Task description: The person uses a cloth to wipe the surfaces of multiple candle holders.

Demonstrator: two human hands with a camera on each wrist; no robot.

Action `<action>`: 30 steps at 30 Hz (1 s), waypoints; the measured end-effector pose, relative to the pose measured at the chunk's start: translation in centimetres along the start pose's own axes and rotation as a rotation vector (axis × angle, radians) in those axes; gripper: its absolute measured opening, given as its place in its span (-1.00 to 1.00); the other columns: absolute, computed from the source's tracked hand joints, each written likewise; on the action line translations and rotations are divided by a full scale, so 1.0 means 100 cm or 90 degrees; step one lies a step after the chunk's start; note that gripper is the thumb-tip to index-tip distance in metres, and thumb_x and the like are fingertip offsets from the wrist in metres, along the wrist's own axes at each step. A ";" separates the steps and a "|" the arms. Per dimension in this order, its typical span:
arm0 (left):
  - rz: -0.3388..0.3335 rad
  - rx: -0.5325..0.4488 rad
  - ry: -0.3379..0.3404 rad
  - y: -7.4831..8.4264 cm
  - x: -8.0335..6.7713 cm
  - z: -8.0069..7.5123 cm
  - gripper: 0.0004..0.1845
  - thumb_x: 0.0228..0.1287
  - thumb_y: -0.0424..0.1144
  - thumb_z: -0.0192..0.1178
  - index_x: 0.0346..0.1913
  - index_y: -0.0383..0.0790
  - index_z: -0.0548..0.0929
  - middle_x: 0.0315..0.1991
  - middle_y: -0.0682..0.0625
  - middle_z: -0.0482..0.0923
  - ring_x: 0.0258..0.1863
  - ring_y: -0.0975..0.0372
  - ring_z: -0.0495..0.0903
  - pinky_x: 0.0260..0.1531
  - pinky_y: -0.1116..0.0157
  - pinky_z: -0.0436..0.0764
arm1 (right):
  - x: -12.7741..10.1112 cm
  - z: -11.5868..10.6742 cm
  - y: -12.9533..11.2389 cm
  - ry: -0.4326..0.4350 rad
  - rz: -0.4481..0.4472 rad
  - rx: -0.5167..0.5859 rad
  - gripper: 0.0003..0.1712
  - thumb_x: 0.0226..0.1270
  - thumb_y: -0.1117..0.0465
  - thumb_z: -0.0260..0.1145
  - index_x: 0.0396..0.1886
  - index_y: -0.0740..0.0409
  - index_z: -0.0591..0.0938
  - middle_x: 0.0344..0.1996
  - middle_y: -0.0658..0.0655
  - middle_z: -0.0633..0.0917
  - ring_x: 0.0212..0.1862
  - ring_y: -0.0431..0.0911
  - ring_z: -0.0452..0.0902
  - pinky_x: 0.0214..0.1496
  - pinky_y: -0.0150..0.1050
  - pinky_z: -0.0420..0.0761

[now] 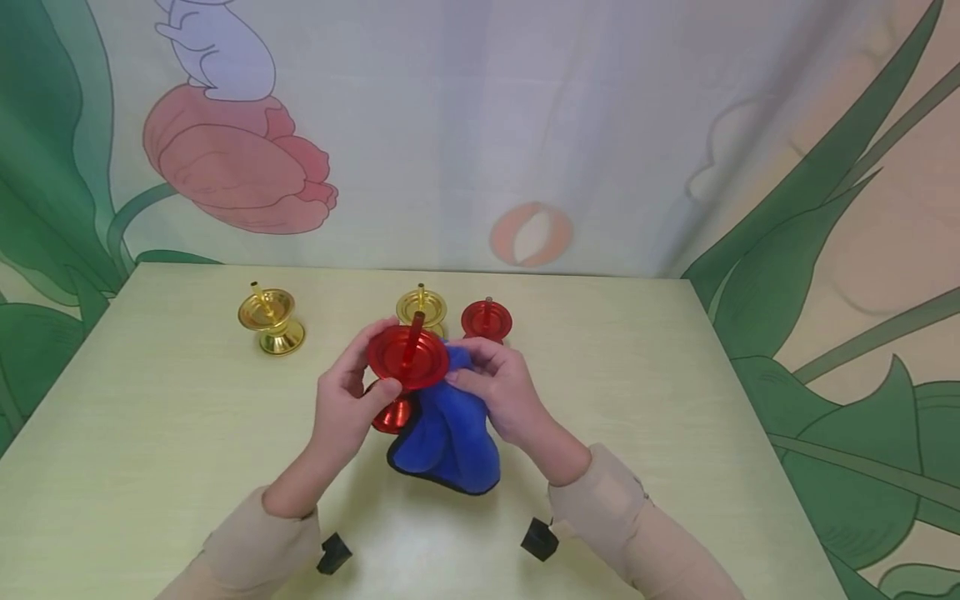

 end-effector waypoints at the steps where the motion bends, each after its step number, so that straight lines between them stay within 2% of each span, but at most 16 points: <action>1: 0.009 -0.010 -0.019 0.001 0.001 0.001 -0.34 0.05 -0.01 0.21 0.21 -0.19 0.33 0.08 -0.10 0.45 0.06 0.23 0.43 -0.13 0.35 0.56 | 0.000 0.000 0.000 -0.005 -0.001 0.001 -0.64 0.11 0.47 0.16 -0.27 -0.09 0.62 -0.37 -0.07 0.63 -0.32 -0.21 0.52 -0.27 -0.40 0.60; 5: 0.025 -0.054 -0.115 0.000 0.001 0.008 -0.19 0.06 0.18 0.09 0.25 -0.32 0.24 0.18 -0.23 0.32 0.14 0.23 0.35 0.02 0.38 0.46 | -0.001 -0.001 0.000 -0.036 -0.001 0.005 -0.67 0.14 0.43 0.17 -0.26 -0.10 0.63 -0.36 -0.07 0.62 -0.30 -0.21 0.51 -0.27 -0.41 0.59; 7: 0.013 -0.063 -0.139 -0.002 0.002 0.008 -0.15 0.06 0.22 0.05 0.28 -0.32 0.18 0.21 -0.25 0.28 0.17 0.22 0.33 0.03 0.35 0.47 | -0.001 -0.001 0.001 -0.045 0.004 0.007 -0.68 0.14 0.41 0.17 -0.24 -0.11 0.63 -0.34 -0.07 0.63 -0.28 -0.21 0.51 -0.25 -0.41 0.59; 9: -0.007 -0.061 -0.120 -0.005 0.003 0.006 -0.18 0.07 0.18 0.07 0.29 -0.29 0.17 0.22 -0.21 0.29 0.19 0.23 0.31 0.08 0.31 0.43 | -0.001 -0.002 0.002 -0.039 0.011 0.010 -0.66 0.15 0.43 0.15 -0.25 -0.10 0.63 -0.34 -0.07 0.63 -0.28 -0.21 0.52 -0.24 -0.40 0.59; 11: -0.018 -0.039 -0.067 -0.006 0.004 0.000 -0.30 0.11 0.05 0.11 0.25 -0.25 0.25 0.19 -0.14 0.34 0.19 0.24 0.32 0.14 0.26 0.38 | -0.001 -0.005 0.003 -0.018 0.018 0.006 -0.61 0.14 0.48 0.11 -0.26 -0.10 0.62 -0.35 -0.07 0.64 -0.30 -0.21 0.54 -0.24 -0.40 0.60; 13: -0.018 -0.002 -0.016 -0.006 0.003 -0.005 -0.44 0.17 -0.11 0.12 0.21 -0.24 0.33 0.18 -0.09 0.38 0.20 0.25 0.32 0.18 0.22 0.32 | 0.000 -0.008 0.004 0.006 0.027 0.003 -0.58 0.12 0.52 0.08 -0.28 -0.09 0.62 -0.36 -0.07 0.64 -0.32 -0.21 0.54 -0.25 -0.40 0.60; 15: -0.008 0.037 0.017 -0.003 0.002 -0.006 -0.54 0.20 -0.27 0.09 0.19 -0.25 0.37 0.18 -0.09 0.38 0.21 0.23 0.31 0.21 0.19 0.29 | 0.000 -0.010 0.004 0.028 0.035 -0.003 -0.56 0.10 0.54 0.06 -0.30 -0.10 0.62 -0.38 -0.08 0.64 -0.33 -0.22 0.55 -0.27 -0.41 0.60; 19: -0.024 0.090 0.015 0.000 0.000 0.000 -0.42 0.15 -0.30 0.15 0.26 -0.16 0.27 0.19 -0.06 0.37 0.21 0.20 0.31 0.03 0.21 0.47 | 0.000 -0.008 0.003 0.031 0.032 -0.007 -0.56 0.10 0.54 0.08 -0.30 -0.10 0.63 -0.39 -0.07 0.64 -0.34 -0.21 0.54 -0.29 -0.39 0.60; 22: -0.050 0.086 0.017 -0.001 0.000 0.002 -0.33 0.06 -0.26 0.24 0.27 -0.07 0.25 0.14 -0.02 0.41 0.15 0.21 0.37 -0.15 0.24 0.58 | 0.000 -0.005 0.003 0.016 0.026 -0.005 -0.57 0.10 0.54 0.09 -0.29 -0.09 0.62 -0.38 -0.06 0.63 -0.33 -0.20 0.53 -0.28 -0.38 0.61; 25: -0.042 0.036 -0.011 0.000 0.002 0.004 -0.34 0.06 -0.25 0.24 0.26 -0.14 0.25 0.14 -0.07 0.40 0.11 0.21 0.40 -0.05 0.25 0.53 | 0.001 -0.004 0.001 -0.001 0.022 0.003 -0.57 0.10 0.52 0.09 -0.27 -0.10 0.62 -0.36 -0.06 0.63 -0.31 -0.20 0.53 -0.27 -0.38 0.61; 28: -0.020 -0.048 -0.091 0.001 0.004 0.009 -0.31 0.10 -0.14 0.19 0.28 -0.23 0.17 0.22 -0.14 0.30 0.14 0.25 0.37 0.04 0.31 0.47 | 0.002 -0.004 0.000 -0.023 0.016 0.004 -0.62 0.13 0.46 0.14 -0.26 -0.12 0.63 -0.33 -0.06 0.63 -0.27 -0.19 0.51 -0.25 -0.39 0.60; 30: -0.025 -0.101 -0.142 0.000 0.004 0.013 -0.24 0.11 -0.03 0.16 0.29 -0.25 0.10 0.25 -0.17 0.24 0.13 0.27 0.36 0.01 0.34 0.48 | 0.003 -0.005 0.000 -0.040 0.014 0.009 -0.66 0.14 0.42 0.17 -0.25 -0.13 0.63 -0.33 -0.07 0.63 -0.25 -0.19 0.50 -0.25 -0.40 0.59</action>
Point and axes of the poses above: each hand's wrist, its own x-axis towards the middle knuckle, its own z-axis out of the palm, y = z × x, the point moved 8 cm from there along x, towards the middle knuckle
